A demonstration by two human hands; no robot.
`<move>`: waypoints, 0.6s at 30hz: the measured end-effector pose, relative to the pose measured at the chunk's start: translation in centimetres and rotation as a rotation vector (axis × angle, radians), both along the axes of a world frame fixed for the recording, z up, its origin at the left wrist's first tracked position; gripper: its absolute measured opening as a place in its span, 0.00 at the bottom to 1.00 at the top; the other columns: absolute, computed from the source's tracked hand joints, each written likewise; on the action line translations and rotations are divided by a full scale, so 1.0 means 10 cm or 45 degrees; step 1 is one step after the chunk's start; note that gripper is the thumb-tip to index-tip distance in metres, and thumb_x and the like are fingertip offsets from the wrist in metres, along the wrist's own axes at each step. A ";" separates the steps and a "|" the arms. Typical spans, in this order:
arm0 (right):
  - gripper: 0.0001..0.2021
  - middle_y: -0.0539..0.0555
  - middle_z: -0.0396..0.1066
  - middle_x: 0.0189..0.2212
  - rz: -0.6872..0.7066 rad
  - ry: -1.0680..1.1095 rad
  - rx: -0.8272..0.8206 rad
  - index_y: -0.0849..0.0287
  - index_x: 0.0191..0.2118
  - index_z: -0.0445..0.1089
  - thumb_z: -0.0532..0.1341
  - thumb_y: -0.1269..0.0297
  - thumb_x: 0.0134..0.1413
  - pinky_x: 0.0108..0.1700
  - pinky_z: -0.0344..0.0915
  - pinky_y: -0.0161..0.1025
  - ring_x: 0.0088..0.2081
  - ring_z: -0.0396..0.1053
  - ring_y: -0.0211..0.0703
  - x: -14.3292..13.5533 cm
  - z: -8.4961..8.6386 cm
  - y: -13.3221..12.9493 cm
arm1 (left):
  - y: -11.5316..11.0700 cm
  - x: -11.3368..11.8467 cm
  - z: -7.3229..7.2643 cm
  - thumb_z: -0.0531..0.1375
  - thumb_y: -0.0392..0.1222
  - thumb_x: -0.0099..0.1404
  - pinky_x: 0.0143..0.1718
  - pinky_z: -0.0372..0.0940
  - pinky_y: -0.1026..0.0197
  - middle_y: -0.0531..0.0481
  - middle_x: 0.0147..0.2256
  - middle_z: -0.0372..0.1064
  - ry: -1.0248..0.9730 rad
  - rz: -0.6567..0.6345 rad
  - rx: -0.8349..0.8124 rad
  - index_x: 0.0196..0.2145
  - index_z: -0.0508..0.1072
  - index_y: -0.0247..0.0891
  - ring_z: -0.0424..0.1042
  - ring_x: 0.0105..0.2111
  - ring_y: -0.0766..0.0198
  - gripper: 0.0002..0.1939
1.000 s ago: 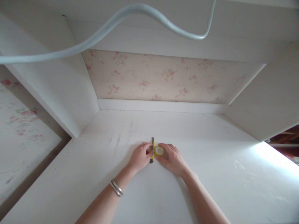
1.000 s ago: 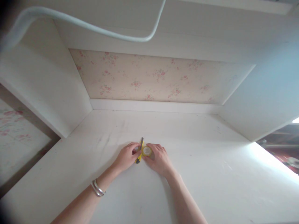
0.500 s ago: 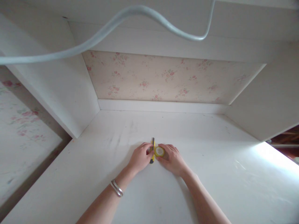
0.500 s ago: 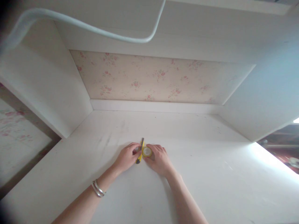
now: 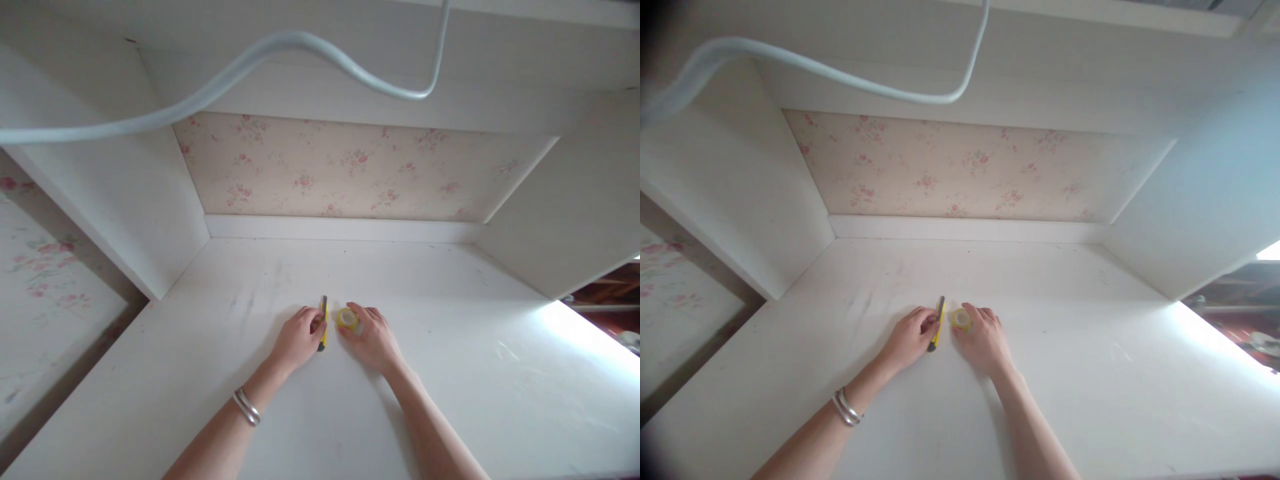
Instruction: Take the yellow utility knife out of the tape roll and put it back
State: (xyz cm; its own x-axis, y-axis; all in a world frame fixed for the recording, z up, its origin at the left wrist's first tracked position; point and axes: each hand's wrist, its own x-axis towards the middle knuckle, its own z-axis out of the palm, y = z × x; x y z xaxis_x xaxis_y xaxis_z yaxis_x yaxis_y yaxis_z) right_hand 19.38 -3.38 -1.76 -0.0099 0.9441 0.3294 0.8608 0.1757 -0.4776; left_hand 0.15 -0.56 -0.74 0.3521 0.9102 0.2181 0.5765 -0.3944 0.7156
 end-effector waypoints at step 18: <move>0.26 0.55 0.70 0.41 -0.554 -0.061 -0.061 0.53 0.52 0.61 0.57 0.49 0.47 0.46 0.60 0.46 0.46 0.64 0.51 1.67 -0.15 -0.49 | -0.05 0.12 0.07 0.52 0.51 0.61 0.39 0.60 0.61 0.46 0.30 0.66 0.533 0.044 0.131 0.23 0.70 0.36 0.66 0.33 0.61 0.18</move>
